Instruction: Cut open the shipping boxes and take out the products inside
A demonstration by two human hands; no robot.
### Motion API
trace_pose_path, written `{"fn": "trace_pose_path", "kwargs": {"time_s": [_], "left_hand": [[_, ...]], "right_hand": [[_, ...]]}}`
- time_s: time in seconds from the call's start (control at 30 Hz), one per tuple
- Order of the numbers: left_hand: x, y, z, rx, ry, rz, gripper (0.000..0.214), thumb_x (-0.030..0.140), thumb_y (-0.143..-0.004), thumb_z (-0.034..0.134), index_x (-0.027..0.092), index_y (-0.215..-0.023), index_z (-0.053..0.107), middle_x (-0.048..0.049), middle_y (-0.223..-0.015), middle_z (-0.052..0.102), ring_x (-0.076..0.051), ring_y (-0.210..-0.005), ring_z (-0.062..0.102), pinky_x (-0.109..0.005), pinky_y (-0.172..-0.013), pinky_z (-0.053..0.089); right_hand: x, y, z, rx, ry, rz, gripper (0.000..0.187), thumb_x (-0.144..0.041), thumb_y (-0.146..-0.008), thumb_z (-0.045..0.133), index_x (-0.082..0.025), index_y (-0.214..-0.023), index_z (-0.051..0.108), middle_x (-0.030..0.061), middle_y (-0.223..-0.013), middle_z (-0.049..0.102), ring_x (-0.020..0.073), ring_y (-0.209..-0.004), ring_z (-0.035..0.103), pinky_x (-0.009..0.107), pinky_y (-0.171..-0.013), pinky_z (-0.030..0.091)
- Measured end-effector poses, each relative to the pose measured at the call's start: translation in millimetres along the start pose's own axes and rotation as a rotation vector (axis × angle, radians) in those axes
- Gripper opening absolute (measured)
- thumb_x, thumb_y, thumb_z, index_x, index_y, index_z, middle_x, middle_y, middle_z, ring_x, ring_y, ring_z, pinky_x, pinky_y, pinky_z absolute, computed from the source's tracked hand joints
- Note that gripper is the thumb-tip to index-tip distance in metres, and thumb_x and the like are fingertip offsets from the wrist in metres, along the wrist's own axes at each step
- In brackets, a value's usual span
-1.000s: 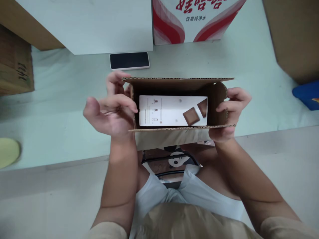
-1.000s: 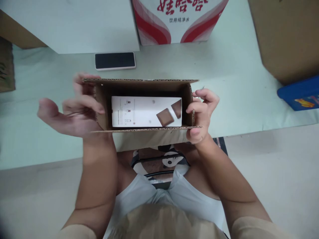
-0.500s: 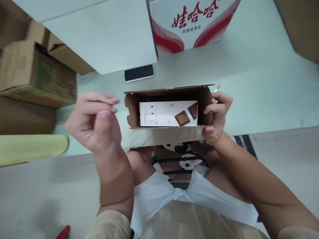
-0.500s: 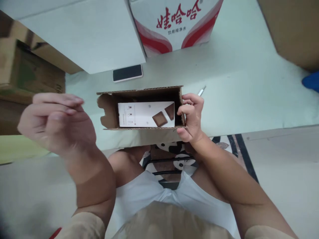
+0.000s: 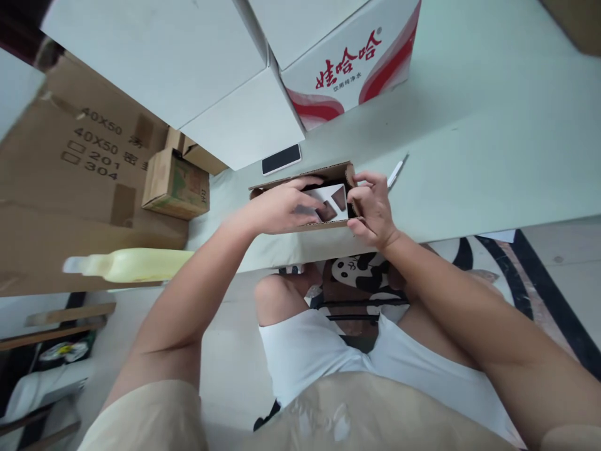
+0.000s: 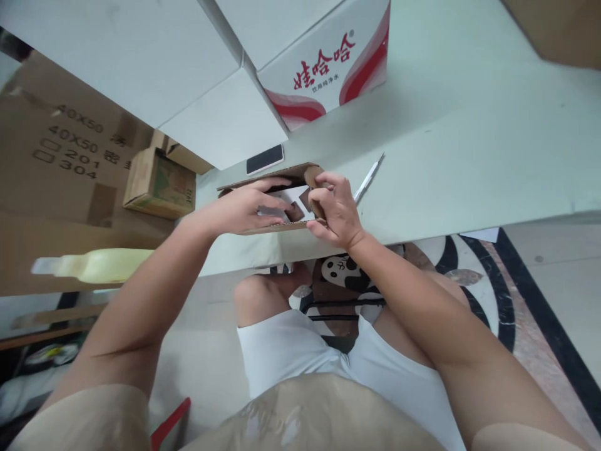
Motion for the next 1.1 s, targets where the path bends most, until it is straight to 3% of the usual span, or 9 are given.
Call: {"fn": "trace_pose_path", "kwargs": {"time_s": [0.1,0.2,0.33,0.4,0.5,0.6,0.77,0.97,1.1], "left_hand": [[-5,-2,-1.3,-0.013,-0.074,-0.078,0.036,0.032,-0.095,0.064,0.030,-0.129,0.076,-0.0081,-0.161,0.053,-0.030,-0.154,0.046,-0.044,-0.121,0.048],[-9,-4,-2.1,-0.030,-0.185,-0.172,0.059,0.032,-0.090,0.068,0.031,-0.148,0.061,-0.0101,-0.167,0.046,-0.034,-0.151,0.050,-0.048,-0.118,0.050],[-12,-9,-1.0,-0.043,-0.251,-0.218,0.072,0.036,-0.091,0.065,0.028,-0.159,0.044,-0.0150,-0.156,0.056,-0.036,-0.140,0.059,-0.048,-0.109,0.054],[-15,-11,-1.9,-0.004,-0.217,-0.197,0.070,0.041,-0.090,0.066,0.024,-0.155,0.048,-0.0165,-0.146,0.063,-0.036,-0.134,0.063,-0.047,-0.107,0.054],[-17,-6,-8.6,0.118,-0.124,-0.144,0.069,0.047,-0.084,0.071,0.021,-0.146,0.056,-0.0145,-0.141,0.067,-0.034,-0.130,0.065,-0.043,-0.108,0.053],[-16,9,-20.2,0.277,-0.022,-0.117,0.066,0.052,-0.081,0.072,0.019,-0.137,0.060,-0.0123,-0.136,0.070,-0.029,-0.120,0.069,-0.039,-0.103,0.055],[-9,40,-33.1,0.402,0.035,-0.070,0.061,0.059,-0.080,0.075,0.020,-0.127,0.066,-0.0115,-0.131,0.074,-0.028,-0.112,0.073,-0.039,-0.094,0.060],[3,58,-31.7,0.374,0.003,-0.035,0.052,0.058,-0.085,0.072,0.026,-0.126,0.068,-0.0084,-0.128,0.076,-0.027,-0.109,0.073,-0.042,-0.093,0.063],[-1,71,-37.5,0.459,0.050,-0.013,0.056,0.057,-0.079,0.079,0.030,-0.127,0.070,-0.0062,-0.120,0.079,-0.025,-0.093,0.074,-0.038,-0.073,0.063]], "right_hand": [[3,-3,0,-0.073,0.029,0.100,0.058,-0.076,-0.090,0.040,-0.023,-0.107,0.058,0.0141,-0.131,0.045,0.0344,-0.127,0.055,0.057,-0.105,0.050],[6,-5,1,-0.086,0.024,0.117,0.059,-0.076,-0.089,0.041,-0.023,-0.110,0.058,0.0138,-0.133,0.044,0.0343,-0.126,0.055,0.058,-0.109,0.048],[16,-6,5,-0.139,0.054,0.140,0.065,-0.077,-0.085,0.049,-0.025,-0.123,0.058,0.0141,-0.138,0.043,0.0369,-0.134,0.050,0.060,-0.112,0.047],[21,-8,4,-0.151,0.071,0.130,0.080,-0.082,-0.079,0.058,-0.028,-0.137,0.052,0.0150,-0.148,0.039,0.0406,-0.144,0.042,0.063,-0.118,0.041],[30,-12,-3,-0.183,0.050,0.144,0.114,-0.088,-0.068,0.068,-0.033,-0.160,0.028,0.0146,-0.166,0.025,0.0446,-0.157,0.026,0.068,-0.125,0.030],[38,-15,-10,-0.297,0.007,0.219,0.132,-0.089,-0.065,0.071,-0.037,-0.168,0.007,0.0132,-0.171,0.024,0.0447,-0.159,0.026,0.070,-0.125,0.028],[42,-15,-13,-0.406,-0.075,0.265,0.144,-0.085,-0.058,0.081,-0.037,-0.170,0.004,0.0134,-0.169,0.032,0.0419,-0.154,0.037,0.068,-0.125,0.030],[20,-14,-8,-0.489,-0.143,0.196,0.143,-0.083,-0.059,0.082,-0.036,-0.170,0.006,0.0136,-0.174,0.023,0.0431,-0.161,0.025,0.067,-0.127,0.026],[11,-6,-5,-0.507,-0.228,0.259,0.143,-0.087,-0.060,0.079,-0.038,-0.170,0.000,0.0137,-0.171,0.028,0.0398,-0.159,0.031,0.063,-0.126,0.033]]}}
Point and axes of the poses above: each hand's wrist, its own y-axis away from the middle knuckle, its own z-axis out of the palm, x = y × z, the point moved 3 cm from there along -y, towards the middle knuckle
